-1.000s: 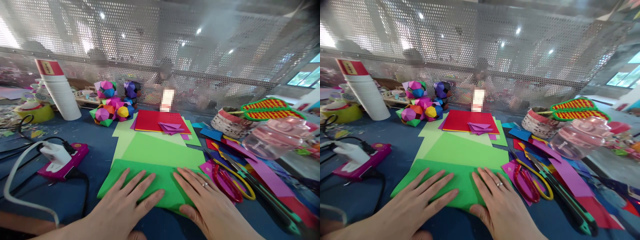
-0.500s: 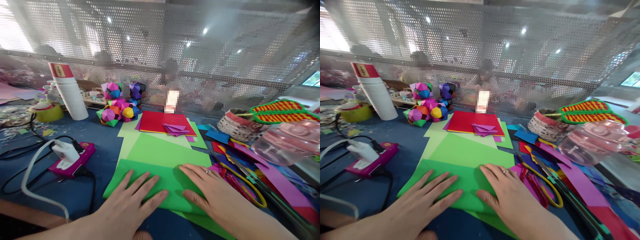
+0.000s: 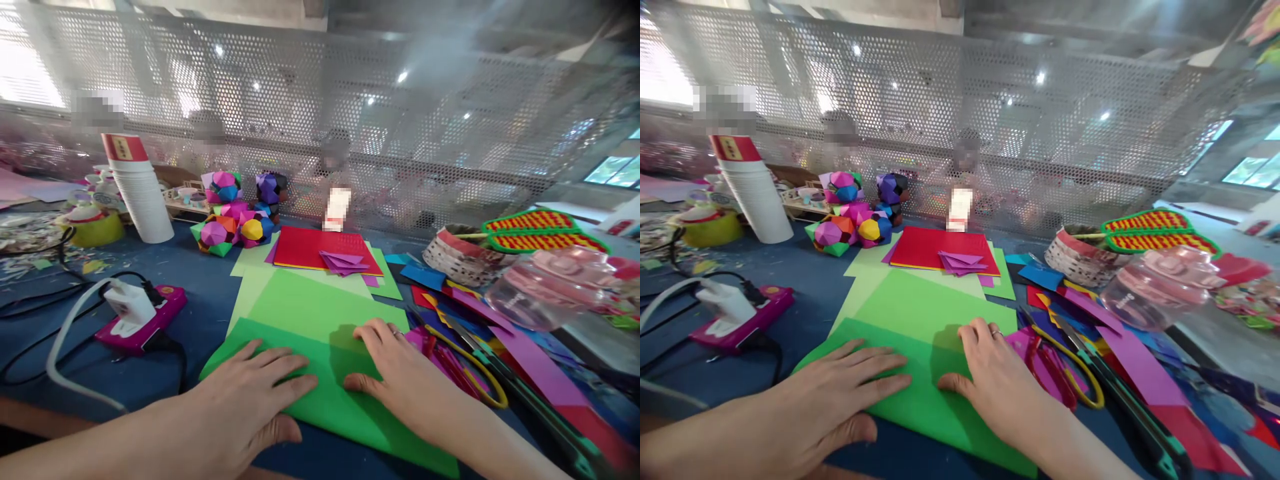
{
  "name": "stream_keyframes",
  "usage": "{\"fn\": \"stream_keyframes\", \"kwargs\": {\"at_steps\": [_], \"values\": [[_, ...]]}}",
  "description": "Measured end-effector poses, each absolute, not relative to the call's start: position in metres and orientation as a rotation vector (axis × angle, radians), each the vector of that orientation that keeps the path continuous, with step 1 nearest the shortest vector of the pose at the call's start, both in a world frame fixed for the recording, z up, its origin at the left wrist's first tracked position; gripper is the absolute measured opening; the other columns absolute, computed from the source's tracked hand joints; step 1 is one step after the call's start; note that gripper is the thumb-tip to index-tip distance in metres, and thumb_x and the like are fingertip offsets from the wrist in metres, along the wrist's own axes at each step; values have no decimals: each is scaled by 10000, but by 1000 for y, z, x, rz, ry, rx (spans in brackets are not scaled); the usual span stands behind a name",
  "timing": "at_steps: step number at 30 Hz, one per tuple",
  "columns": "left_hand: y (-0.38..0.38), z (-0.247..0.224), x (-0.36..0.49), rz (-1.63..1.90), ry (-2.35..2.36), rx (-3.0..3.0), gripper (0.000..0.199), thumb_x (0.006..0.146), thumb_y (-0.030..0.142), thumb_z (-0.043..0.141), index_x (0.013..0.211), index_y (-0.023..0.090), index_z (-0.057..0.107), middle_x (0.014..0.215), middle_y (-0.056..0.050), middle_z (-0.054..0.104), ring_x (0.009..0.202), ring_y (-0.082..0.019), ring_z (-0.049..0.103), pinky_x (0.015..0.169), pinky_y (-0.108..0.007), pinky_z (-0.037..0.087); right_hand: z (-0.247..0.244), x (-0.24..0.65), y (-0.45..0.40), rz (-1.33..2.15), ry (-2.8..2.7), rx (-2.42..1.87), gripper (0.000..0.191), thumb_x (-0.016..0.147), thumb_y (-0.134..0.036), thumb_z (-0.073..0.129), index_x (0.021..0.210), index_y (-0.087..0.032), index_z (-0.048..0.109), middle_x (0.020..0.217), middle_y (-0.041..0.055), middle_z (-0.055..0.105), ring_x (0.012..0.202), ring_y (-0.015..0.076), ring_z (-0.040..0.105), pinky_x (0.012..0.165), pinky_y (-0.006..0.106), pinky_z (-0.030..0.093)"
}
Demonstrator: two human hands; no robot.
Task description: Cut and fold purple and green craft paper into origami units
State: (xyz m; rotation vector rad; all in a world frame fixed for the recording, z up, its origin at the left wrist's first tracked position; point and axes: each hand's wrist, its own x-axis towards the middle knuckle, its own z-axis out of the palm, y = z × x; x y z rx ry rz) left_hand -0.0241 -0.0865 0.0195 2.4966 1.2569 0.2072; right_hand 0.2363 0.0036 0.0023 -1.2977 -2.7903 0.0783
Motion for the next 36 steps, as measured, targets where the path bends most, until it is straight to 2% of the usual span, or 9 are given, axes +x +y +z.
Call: {"fn": "stream_keyframes", "kwargs": {"at_steps": [4, 8, 10, 14, 21, 25, 30, 33, 36], "values": [[-63, 15, -32, 274, 1271, 2489, 395, 1022, 409, 489, 1376, 264, 587, 1420, -61, 597, 1281, -269, 571, 1054, -380, 455, 4, 236, 0, 134, -2793, -1339, 344, 880, -430, 696, 1093, -184, 585, 1069, 115, 591, 905, 286, 641, 755, 456, 555], [-34, 15, -44, 175, 1423, 2491, 602, 923, 441, 648, 1442, 173, 501, 1460, -135, 534, 1304, -334, 528, 1065, -430, 425, 4, 237, 2, 234, -2766, -1364, 336, 890, -457, 674, 1063, -190, 566, 1058, 99, 611, 991, 303, 640, 816, 476, 544], [-23, 14, -49, 167, 1461, 2505, 673, 864, 488, 702, 1434, 190, 503, 1434, -136, 540, 1273, -346, 540, 1029, -427, 442, 1, 238, 2, 263, -2751, -1366, 346, 884, -488, 667, 1033, -194, 562, 1043, 91, 617, 1007, 309, 634, 829, 488, 539], [-13, 11, -50, 185, 1480, 2511, 678, 792, 517, 751, 1373, 233, 548, 1326, -110, 581, 1203, -330, 567, 974, -393, 459, -8, 241, 0, 255, -2705, -1336, 334, 886, -478, 664, 1035, -198, 559, 1074, 86, 595, 962, 285, 631, 816, 480, 544], [-6, 9, -48, 124, 1552, 2328, 924, 648, 571, 835, 1414, 179, 499, 1326, -132, 599, 1155, -349, 610, 918, -380, 476, -13, 243, -4, 260, -2660, -1312, 399, 874, -393, 709, 1198, -218, 556, 1208, 105, 567, 1012, 286, 635, 856, 480, 542], [-7, 8, -49, 100, 1598, 2250, 730, 615, 585, 845, 1210, 214, 644, 1064, -73, 721, 964, -329, 673, 753, -339, 470, -10, 244, -1, 364, -2649, -1322, 413, 880, -439, 693, 1217, -235, 569, 1224, 92, 575, 1064, 285, 618, 902, 474, 522], [-10, 15, -53, 208, 1649, 2220, 414, 633, 540, 849, 856, 221, 707, 818, 7, 698, 814, -242, 647, 638, -264, 391, -1, 248, 9, 434, -2593, -1310, 450, 887, -556, 641, 1204, -237, 619, 1218, 90, 640, 1109, 291, 618, 942, 459, 496], [-10, 23, -56, 401, 1708, 2282, 317, 703, 464, 826, 713, 209, 637, 677, 52, 612, 667, -170, 584, 576, -247, 342, 12, 255, 16, 490, -2504, -1363, 427, 886, -590, 619, 1141, -251, 668, 1075, 57, 729, 983, 263, 684, 834, 382, 526], [-11, 28, -57, 727, 1628, 2550, 287, 806, 398, 769, 694, 196, 598, 668, 48, 598, 674, -156, 577, 673, -265, 390, 26, 264, 23, 472, -2364, -1340, 303, 839, -529, 698, 965, -254, 712, 906, 13, 753, 821, 216, 701, 710, 301, 518]]}}
